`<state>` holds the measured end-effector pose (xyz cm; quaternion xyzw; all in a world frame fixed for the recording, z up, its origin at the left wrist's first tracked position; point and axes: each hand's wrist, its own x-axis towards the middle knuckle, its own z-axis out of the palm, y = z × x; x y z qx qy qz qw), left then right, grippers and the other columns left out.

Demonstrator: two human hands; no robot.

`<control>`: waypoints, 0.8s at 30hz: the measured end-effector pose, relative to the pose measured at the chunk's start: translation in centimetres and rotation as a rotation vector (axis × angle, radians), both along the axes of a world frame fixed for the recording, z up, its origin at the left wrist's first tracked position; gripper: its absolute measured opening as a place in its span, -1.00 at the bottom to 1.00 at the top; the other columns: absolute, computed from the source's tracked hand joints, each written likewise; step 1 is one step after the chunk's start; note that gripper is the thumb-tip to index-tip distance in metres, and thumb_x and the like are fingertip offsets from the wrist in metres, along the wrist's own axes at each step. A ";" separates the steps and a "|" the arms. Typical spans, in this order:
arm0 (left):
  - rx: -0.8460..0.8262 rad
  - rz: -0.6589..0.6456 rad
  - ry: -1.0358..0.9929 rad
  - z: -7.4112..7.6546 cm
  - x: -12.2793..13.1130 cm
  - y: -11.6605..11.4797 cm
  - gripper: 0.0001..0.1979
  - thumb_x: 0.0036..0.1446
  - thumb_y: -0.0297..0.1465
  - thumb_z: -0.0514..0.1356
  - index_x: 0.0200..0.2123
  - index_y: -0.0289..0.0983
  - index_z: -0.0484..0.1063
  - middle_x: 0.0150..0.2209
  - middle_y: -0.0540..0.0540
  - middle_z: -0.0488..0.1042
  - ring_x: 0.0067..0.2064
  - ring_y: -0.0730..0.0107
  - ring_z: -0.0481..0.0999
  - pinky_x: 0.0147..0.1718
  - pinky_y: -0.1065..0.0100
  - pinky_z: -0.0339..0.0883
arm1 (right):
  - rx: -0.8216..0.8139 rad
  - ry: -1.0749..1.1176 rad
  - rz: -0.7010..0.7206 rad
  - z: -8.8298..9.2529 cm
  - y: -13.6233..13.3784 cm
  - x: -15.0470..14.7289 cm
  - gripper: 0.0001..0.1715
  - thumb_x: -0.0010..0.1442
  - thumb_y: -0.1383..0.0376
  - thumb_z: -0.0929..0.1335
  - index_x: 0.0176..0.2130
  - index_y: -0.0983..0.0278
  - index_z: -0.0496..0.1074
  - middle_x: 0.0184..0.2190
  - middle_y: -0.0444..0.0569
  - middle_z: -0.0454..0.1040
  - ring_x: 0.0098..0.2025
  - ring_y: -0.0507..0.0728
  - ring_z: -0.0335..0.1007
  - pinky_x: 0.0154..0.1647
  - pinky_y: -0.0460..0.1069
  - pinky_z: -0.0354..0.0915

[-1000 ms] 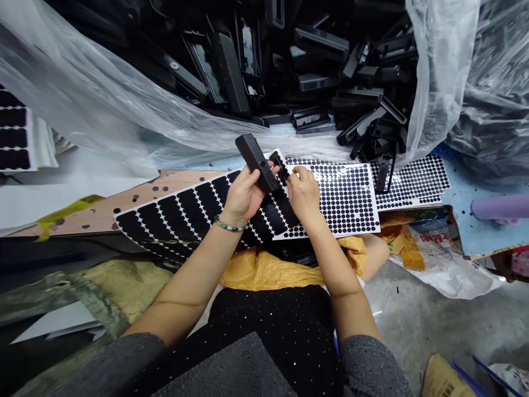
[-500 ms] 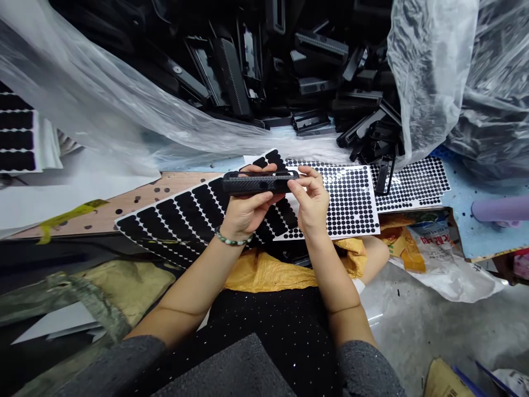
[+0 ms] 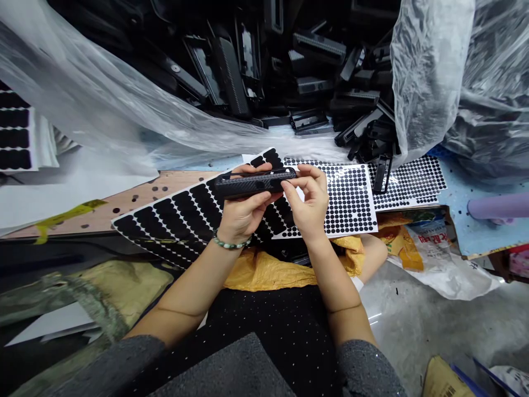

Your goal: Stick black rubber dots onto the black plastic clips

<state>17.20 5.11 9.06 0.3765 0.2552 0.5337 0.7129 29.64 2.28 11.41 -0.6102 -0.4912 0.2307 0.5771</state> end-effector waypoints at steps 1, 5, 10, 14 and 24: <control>0.012 0.011 -0.002 0.0 0.0 -0.1 -0.56 -0.06 -0.39 0.44 -0.16 -0.04 0.30 0.05 0.08 0.47 0.08 0.25 0.50 -0.02 0.16 0.53 | 0.009 -0.050 -0.009 0.2 -0.1 0.0 -0.84 0.19 0.15 0.38 -0.38 0.14 0.46 -0.05 -0.02 0.34 0.13 0.23 0.30 0.25 0.29 0.26; 0.025 0.062 0.028 -0.1 0.0 -0.5 -0.57 -0.03 -0.37 0.43 -0.16 -0.04 0.29 0.06 0.07 0.45 0.09 0.27 0.49 0.00 0.21 0.51 | -0.028 -0.215 -0.103 0.5 -0.7 -0.2 -0.81 0.19 0.10 0.39 -0.22 0.12 0.50 0.16 0.04 0.23 0.22 0.32 0.24 0.23 0.30 0.28; 0.002 0.089 0.040 -0.3 0.5 -1.0 -0.58 0.00 -0.32 0.41 -0.14 -0.03 0.28 0.10 0.06 0.44 0.09 0.28 0.49 -0.01 0.24 0.52 | -0.080 0.052 -0.048 -0.4 -0.3 -0.3 -0.36 0.13 0.03 0.42 0.17 0.06 0.32 0.19 0.06 0.28 0.16 0.23 0.34 0.10 0.17 0.43; 0.012 0.046 0.010 -0.4 0.3 -1.4 -0.58 0.00 -0.33 0.42 -0.11 -0.01 0.32 0.11 0.06 0.46 0.13 0.30 0.48 0.03 0.25 0.49 | -0.134 0.328 0.106 -1.3 0.2 0.3 -0.40 0.07 -0.03 0.44 0.06 0.13 0.46 0.00 -0.01 0.52 0.01 0.16 0.47 0.03 0.12 0.48; 0.369 -0.064 0.495 0.3 1.5 7.8 -0.79 0.15 -0.28 0.22 -0.16 -0.20 0.50 -0.01 -0.11 0.56 0.07 0.21 0.52 0.09 0.17 0.39 | -0.327 -0.024 0.314 -1.9 -3.3 5.2 -0.71 0.16 0.09 0.39 -0.15 0.09 0.62 -0.13 -0.05 0.64 -0.08 0.16 0.56 0.00 0.14 0.46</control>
